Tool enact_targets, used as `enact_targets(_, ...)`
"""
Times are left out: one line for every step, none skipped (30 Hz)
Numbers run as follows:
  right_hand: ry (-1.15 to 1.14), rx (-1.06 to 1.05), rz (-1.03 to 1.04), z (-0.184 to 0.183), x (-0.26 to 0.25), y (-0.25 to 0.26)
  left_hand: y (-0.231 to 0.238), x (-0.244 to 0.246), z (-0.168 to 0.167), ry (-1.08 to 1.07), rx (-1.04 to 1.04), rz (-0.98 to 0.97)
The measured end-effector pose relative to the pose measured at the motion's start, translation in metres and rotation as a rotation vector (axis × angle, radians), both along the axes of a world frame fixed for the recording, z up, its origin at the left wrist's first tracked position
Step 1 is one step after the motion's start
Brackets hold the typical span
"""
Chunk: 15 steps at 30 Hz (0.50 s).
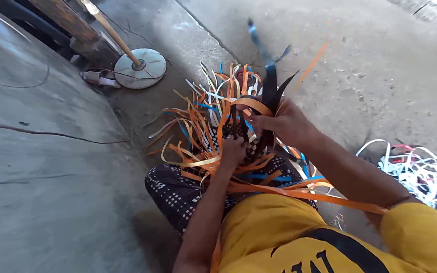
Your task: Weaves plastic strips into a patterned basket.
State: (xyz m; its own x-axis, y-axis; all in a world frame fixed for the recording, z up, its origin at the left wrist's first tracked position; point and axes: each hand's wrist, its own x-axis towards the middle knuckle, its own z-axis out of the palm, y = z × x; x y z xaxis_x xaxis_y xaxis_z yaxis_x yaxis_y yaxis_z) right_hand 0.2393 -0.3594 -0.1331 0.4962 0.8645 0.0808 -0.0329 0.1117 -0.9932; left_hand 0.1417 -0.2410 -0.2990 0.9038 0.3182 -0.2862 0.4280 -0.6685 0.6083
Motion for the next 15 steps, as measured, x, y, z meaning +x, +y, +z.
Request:
enact_targets(-0.079, -0.078, 0.015, -0.008, 0.005, -0.001, 0.004, 0.002, -0.003, 0.034, -0.065, 0.015)
enact_targets(-0.201, -0.253, 0.019, -0.022, 0.011, -0.001, 0.007, 0.002, -0.006, 0.044, -0.129, 0.037)
enact_targets(-0.342, -0.48, 0.034, -0.043, 0.019, 0.001, 0.009, 0.002, -0.009, 0.028, -0.173, 0.054)
enact_targets(-0.442, -0.715, 0.066, -0.068, 0.026, 0.005, 0.009, 0.001, -0.009, 0.0, -0.209, 0.074)
enact_targets(-0.469, -0.88, 0.101, -0.093, 0.031, 0.008, 0.006, 0.0, -0.008, -0.022, -0.231, 0.09)
enact_targets(-0.451, -0.948, 0.112, -0.111, 0.034, 0.007, 0.003, -0.002, -0.004, -0.043, -0.241, 0.096)
enact_targets(-0.413, -0.935, 0.083, -0.119, 0.032, 0.002, 0.001, -0.003, -0.001, -0.074, -0.246, 0.099)
enact_targets(-0.366, -0.853, 0.013, -0.123, 0.028, -0.004, -0.001, -0.003, 0.001, -0.094, -0.249, 0.099)
enact_targets(-0.321, -0.77, -0.053, -0.124, 0.021, -0.01, -0.001, -0.003, 0.002, -0.07, -0.266, 0.096)
enact_targets(-0.284, -0.707, -0.103, -0.127, 0.014, -0.015, 0.001, -0.002, 0.001, -0.04, -0.296, 0.107)
enact_targets(-0.259, -0.67, -0.13, -0.132, 0.008, -0.02, 0.003, -0.001, -0.002, -0.022, -0.333, 0.13)
enact_targets(-0.239, -0.666, -0.131, -0.136, 0.005, -0.025, 0.004, 0.002, -0.004, -0.008, -0.356, 0.149)
enact_targets(-0.214, -0.672, -0.123, -0.137, 0.003, -0.03, 0.005, 0.006, -0.005, 0.007, -0.365, 0.153)
enact_targets(-0.192, -0.66, -0.125, -0.135, 0.001, -0.034, 0.004, 0.009, -0.005, 0.033, -0.361, 0.141)
enact_targets(-0.182, -0.624, -0.146, -0.128, 0.0, -0.035, 0.003, 0.013, -0.005, 0.055, -0.349, 0.124)
